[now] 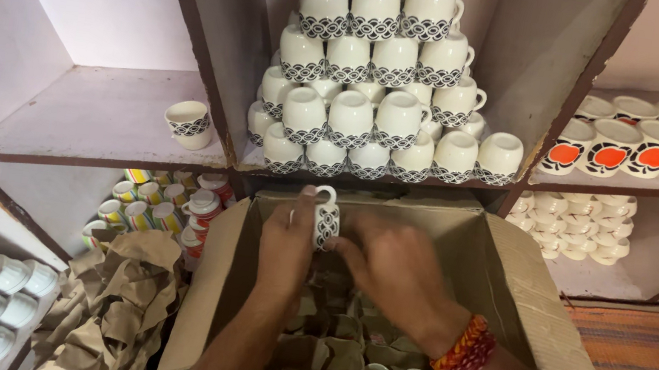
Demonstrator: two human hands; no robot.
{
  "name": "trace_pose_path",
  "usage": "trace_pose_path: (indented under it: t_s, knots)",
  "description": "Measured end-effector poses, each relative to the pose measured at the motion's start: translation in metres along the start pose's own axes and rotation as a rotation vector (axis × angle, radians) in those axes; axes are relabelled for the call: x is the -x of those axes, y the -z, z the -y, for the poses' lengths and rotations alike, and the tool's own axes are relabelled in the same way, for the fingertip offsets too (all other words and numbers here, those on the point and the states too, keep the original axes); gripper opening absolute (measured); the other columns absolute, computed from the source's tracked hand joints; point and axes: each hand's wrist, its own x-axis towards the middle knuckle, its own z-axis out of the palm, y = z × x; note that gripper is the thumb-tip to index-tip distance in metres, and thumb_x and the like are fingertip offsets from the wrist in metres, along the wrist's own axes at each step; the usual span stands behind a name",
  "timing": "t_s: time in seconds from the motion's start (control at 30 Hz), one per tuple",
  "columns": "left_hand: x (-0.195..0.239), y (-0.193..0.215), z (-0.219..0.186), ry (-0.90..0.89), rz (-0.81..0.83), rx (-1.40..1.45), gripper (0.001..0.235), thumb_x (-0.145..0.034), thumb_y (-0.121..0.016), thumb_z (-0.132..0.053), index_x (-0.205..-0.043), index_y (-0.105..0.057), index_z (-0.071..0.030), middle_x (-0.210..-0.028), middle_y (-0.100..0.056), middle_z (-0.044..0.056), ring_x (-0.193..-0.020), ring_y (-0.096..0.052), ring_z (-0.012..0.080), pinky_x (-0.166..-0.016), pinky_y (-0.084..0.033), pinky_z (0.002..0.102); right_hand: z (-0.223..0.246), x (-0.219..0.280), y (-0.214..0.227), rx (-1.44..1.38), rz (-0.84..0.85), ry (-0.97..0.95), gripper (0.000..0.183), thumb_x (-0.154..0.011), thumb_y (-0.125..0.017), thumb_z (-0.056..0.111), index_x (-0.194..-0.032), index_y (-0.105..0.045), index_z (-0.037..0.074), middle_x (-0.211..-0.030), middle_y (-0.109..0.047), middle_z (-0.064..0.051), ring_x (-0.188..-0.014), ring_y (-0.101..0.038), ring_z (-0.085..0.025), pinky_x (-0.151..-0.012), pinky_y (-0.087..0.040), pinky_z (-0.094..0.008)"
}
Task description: The person unpacks white mugs with black patterns from a cardboard box and places them on a shelf. Then the person unpacks yellow mugs from the same box and places them on a lower shelf. The person handles each mug individually by hand.
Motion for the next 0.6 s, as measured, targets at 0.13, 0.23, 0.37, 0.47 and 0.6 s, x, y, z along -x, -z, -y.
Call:
trace_pose_path:
  t_s: [0.13, 0.23, 0.37, 0.47, 0.6]
  knots:
    - [0.007, -0.006, -0.023, -0.122, -0.018, -0.585, 0.040, -0.088, -0.069, -0.044, -0.106, -0.068, -0.008, -0.090, -0.075, 0.021, -0.086, -0.072, 0.0394, -0.077, -0.055, 0.049, 0.005, 0.000, 0.019, 0.081, -0.105, 0.194, 0.072, -0.070, -0.081, 0.007, -0.134, -0.053, -0.010, -0.126, -0.059, -0.027, -0.113, -0.059, -0.044, -0.096, -0.047, -0.048]
    - [0.015, -0.015, -0.036, -0.264, 0.033, -0.704, 0.045, -0.082, -0.074, -0.040, -0.111, -0.062, -0.008, -0.092, -0.075, 0.022, -0.090, -0.072, 0.0434, -0.078, -0.055, 0.051, 0.016, -0.002, 0.029, 0.061, -0.074, 0.132, 0.077, -0.064, -0.079, 0.000, -0.136, -0.053, -0.008, -0.128, -0.056, -0.025, -0.117, -0.059, -0.043, -0.100, -0.048, -0.045]
    - [0.023, -0.025, -0.042, -0.362, 0.076, -0.696, 0.052, -0.076, -0.078, -0.036, -0.112, -0.055, -0.007, -0.092, -0.075, 0.020, -0.087, -0.073, 0.0412, -0.076, -0.057, 0.050, 0.018, -0.004, 0.039, 0.019, -0.073, -0.026, 0.071, -0.062, -0.077, -0.002, -0.131, -0.060, -0.002, -0.122, -0.057, -0.024, -0.106, -0.065, -0.042, -0.090, -0.055, -0.044]
    - [0.025, -0.027, -0.041, -0.496, 0.170, -0.615, 0.052, -0.079, -0.078, -0.033, -0.117, -0.058, -0.004, -0.091, -0.076, 0.017, -0.083, -0.075, 0.0343, -0.073, -0.058, 0.044, 0.009, -0.004, 0.047, 0.071, -0.035, -0.146, 0.058, -0.073, -0.077, 0.005, -0.130, -0.067, 0.009, -0.113, -0.065, -0.022, -0.096, -0.070, -0.040, -0.081, -0.059, -0.044]
    - [0.017, -0.023, -0.031, -0.403, 0.247, -0.287, 0.061, -0.086, -0.078, -0.040, -0.130, -0.057, -0.003, -0.094, -0.077, 0.010, -0.074, -0.069, 0.0165, -0.067, -0.056, 0.033, -0.019, -0.011, 0.073, 0.001, -0.115, -0.203, 0.058, -0.068, -0.086, 0.024, -0.122, -0.072, 0.009, -0.107, -0.076, -0.018, -0.089, -0.077, -0.029, -0.078, -0.061, -0.038]
